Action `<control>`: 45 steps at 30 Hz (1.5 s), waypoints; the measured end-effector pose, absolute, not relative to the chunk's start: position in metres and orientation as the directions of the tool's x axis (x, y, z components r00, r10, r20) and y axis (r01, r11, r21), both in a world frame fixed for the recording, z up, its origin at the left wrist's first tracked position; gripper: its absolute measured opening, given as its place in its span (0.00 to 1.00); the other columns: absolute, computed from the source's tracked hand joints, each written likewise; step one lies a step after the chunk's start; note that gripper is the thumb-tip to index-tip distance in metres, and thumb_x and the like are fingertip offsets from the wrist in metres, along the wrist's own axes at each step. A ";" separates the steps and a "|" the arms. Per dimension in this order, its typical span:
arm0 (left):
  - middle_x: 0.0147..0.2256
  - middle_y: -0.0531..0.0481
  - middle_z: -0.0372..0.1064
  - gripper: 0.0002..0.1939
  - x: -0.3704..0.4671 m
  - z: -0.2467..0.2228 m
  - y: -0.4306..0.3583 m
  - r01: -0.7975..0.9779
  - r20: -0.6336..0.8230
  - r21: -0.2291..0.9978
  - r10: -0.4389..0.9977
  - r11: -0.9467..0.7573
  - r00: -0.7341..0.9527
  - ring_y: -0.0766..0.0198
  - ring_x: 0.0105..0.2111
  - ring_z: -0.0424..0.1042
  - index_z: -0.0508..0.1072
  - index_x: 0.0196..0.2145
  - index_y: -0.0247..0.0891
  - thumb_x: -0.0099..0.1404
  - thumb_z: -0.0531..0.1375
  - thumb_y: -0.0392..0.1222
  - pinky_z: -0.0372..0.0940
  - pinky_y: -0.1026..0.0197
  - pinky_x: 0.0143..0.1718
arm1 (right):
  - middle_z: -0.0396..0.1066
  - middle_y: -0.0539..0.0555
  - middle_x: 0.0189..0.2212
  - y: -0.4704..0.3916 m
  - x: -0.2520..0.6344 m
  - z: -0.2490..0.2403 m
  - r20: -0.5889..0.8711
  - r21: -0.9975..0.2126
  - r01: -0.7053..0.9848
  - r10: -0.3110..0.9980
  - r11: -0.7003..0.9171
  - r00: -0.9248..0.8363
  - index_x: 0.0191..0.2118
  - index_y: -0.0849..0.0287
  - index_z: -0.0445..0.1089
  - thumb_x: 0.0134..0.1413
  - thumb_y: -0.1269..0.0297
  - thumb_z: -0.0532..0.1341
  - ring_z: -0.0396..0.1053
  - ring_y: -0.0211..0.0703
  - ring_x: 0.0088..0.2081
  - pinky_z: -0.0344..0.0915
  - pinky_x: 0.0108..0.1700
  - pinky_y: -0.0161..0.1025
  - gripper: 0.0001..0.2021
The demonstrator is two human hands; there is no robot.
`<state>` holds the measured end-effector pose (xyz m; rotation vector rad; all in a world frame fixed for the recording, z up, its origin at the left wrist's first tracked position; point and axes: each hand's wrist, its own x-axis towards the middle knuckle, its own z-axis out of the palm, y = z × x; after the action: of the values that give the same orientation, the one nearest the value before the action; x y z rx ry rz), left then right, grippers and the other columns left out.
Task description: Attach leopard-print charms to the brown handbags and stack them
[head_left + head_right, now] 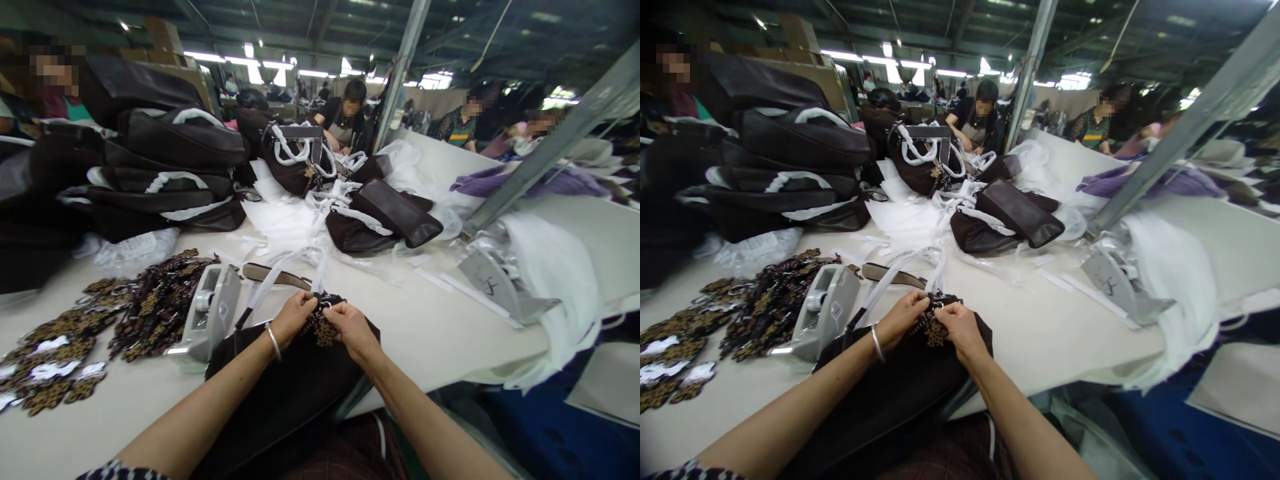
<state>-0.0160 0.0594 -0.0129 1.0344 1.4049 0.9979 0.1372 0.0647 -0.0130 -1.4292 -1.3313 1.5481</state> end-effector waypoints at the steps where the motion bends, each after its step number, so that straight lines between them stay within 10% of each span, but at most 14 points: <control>1: 0.25 0.56 0.63 0.12 -0.016 -0.014 0.057 0.035 -0.318 0.947 0.948 0.318 -0.018 0.68 0.24 0.62 0.66 0.34 0.36 0.58 0.59 0.46 0.58 0.65 0.26 | 0.67 0.49 0.23 0.063 0.138 -0.015 -0.317 -0.941 0.193 0.923 -0.278 -0.219 0.30 0.59 0.63 0.44 0.48 0.60 0.63 0.35 0.22 0.60 0.25 0.33 0.18; 11: 0.25 0.53 0.69 0.19 -0.005 -0.031 0.050 -0.128 -0.321 0.940 0.947 0.317 -0.012 0.66 0.26 0.67 0.68 0.30 0.34 0.49 0.67 0.51 0.61 0.64 0.30 | 0.69 0.49 0.20 0.062 0.142 -0.002 -0.077 -0.831 0.547 0.955 0.097 -0.286 0.19 0.58 0.68 0.46 0.67 0.60 0.63 0.37 0.25 0.55 0.31 0.34 0.08; 15: 0.25 0.54 0.70 0.19 -0.006 -0.037 0.054 -0.113 -0.317 0.942 0.948 0.316 0.014 0.67 0.24 0.68 0.67 0.35 0.35 0.51 0.66 0.50 0.61 0.64 0.28 | 0.75 0.48 0.28 0.085 0.179 0.025 -0.058 -0.506 0.798 0.910 0.328 -0.410 0.30 0.54 0.75 0.58 0.58 0.58 0.69 0.37 0.30 0.59 0.33 0.31 0.11; 20: 0.26 0.55 0.69 0.16 -0.008 -0.040 0.055 -0.090 -0.290 0.953 0.957 0.289 0.007 0.67 0.26 0.68 0.67 0.35 0.36 0.54 0.65 0.47 0.61 0.65 0.30 | 0.74 0.62 0.42 0.140 0.278 0.036 -0.051 -0.082 0.993 0.994 0.088 -0.092 0.43 0.62 0.73 0.64 0.68 0.50 0.71 0.47 0.44 0.62 0.43 0.37 0.14; 28: 0.30 0.52 0.71 0.15 -0.011 -0.040 0.052 -0.010 -0.213 0.977 0.976 0.213 -0.039 0.64 0.31 0.71 0.68 0.37 0.35 0.58 0.62 0.48 0.64 0.62 0.35 | 0.73 0.68 0.41 0.171 0.345 -0.001 -0.224 0.176 0.972 0.968 0.154 -0.113 0.38 0.66 0.73 0.59 0.78 0.51 0.71 0.52 0.45 0.64 0.44 0.41 0.13; 37: 0.42 0.44 0.69 0.12 -0.021 -0.010 0.042 0.270 0.104 0.963 0.934 -0.008 -0.343 0.58 0.44 0.70 0.68 0.42 0.37 0.61 0.58 0.42 0.65 0.55 0.47 | 0.72 0.71 0.43 0.186 0.343 0.001 -0.198 0.020 0.994 0.975 0.110 -0.103 0.35 0.66 0.72 0.56 0.76 0.55 0.70 0.57 0.49 0.62 0.47 0.47 0.08; 45: 0.40 0.47 0.71 0.10 -0.023 0.024 0.037 0.254 0.208 0.959 0.926 -0.128 -0.317 0.61 0.40 0.71 0.69 0.42 0.38 0.64 0.55 0.41 0.66 0.59 0.42 | 0.75 0.65 0.33 0.161 0.350 0.033 -0.249 -0.579 0.784 0.964 -0.223 0.090 0.30 0.61 0.65 0.57 0.70 0.53 0.76 0.48 0.34 0.72 0.36 0.42 0.07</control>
<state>-0.0231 0.0366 0.0236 1.3309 1.5607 1.4838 0.3500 0.1605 0.0327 -2.0752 -1.7371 0.8576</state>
